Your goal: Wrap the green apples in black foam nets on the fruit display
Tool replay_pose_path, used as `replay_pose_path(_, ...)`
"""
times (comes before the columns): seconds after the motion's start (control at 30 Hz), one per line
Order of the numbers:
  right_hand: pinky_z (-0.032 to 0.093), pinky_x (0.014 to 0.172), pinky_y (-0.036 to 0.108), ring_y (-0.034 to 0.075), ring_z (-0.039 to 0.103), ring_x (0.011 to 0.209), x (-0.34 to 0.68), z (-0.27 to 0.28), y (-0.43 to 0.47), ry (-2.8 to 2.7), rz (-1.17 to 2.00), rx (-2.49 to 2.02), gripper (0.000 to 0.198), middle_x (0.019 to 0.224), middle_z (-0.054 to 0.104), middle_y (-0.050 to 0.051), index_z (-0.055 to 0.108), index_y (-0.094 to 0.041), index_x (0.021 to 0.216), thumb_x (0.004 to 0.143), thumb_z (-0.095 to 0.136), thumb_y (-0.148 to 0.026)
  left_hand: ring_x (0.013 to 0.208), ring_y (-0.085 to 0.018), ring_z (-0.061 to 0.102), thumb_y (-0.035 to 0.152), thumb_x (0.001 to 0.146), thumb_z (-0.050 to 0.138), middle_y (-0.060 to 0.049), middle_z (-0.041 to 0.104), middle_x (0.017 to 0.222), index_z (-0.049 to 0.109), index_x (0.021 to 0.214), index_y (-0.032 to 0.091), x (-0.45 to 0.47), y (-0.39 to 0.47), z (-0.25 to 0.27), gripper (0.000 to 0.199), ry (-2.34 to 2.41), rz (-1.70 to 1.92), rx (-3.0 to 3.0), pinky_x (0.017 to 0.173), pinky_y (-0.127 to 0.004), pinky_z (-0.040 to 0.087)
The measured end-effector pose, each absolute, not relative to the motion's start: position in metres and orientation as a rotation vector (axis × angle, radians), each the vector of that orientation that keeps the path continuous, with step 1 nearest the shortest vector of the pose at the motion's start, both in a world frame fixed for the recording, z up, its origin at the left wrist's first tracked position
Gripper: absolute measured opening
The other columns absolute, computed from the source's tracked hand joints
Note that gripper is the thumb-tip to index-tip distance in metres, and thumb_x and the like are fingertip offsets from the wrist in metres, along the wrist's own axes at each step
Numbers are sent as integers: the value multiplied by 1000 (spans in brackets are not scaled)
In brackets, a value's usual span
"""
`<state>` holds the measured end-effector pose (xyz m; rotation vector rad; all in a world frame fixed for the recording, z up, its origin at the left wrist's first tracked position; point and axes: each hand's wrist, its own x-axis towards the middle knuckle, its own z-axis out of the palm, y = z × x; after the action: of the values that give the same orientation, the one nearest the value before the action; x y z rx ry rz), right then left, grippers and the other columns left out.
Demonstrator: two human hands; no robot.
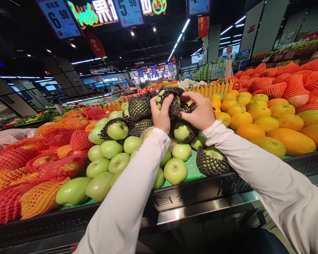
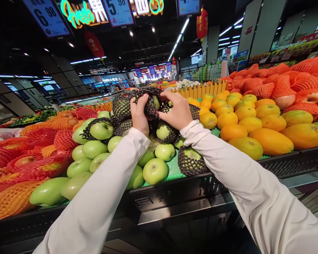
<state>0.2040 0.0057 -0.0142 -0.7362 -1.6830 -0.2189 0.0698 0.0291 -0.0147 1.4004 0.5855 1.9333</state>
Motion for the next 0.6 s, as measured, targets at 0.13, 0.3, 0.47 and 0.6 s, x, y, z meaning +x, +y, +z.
replay_pose_path(0.13,50,98,49,30,61,111,206,-18,11,-1732,-250,-719,64,124,66,13,59,-16,125,64,75,-29,112,-19,61,57,83,63,0,66,100,59,90,22,70,27,-12,35,517,1937,1469,99,-32,48)
replay_pose_path(0.3,42,108,56,33,52,125,211,-19,21,-1834,-316,-621,66,134,59,12,55,-20,127,64,71,-27,99,-17,62,61,72,74,1,62,90,56,87,21,69,31,-17,46,488,1887,1483,95,-30,47)
replay_pose_path(0.47,46,104,53,33,54,121,213,-16,25,-1878,-205,-608,66,130,58,13,54,-18,127,65,72,-30,93,-15,63,65,69,74,2,62,92,53,94,23,69,33,-23,53,544,1914,1500,88,-28,49)
replay_pose_path(0.6,52,95,48,30,61,108,207,-17,20,-1796,-61,-678,67,121,61,13,55,-15,123,61,76,-31,90,-15,63,70,67,72,0,63,91,55,93,22,70,31,-21,57,545,1899,1540,81,-25,50)
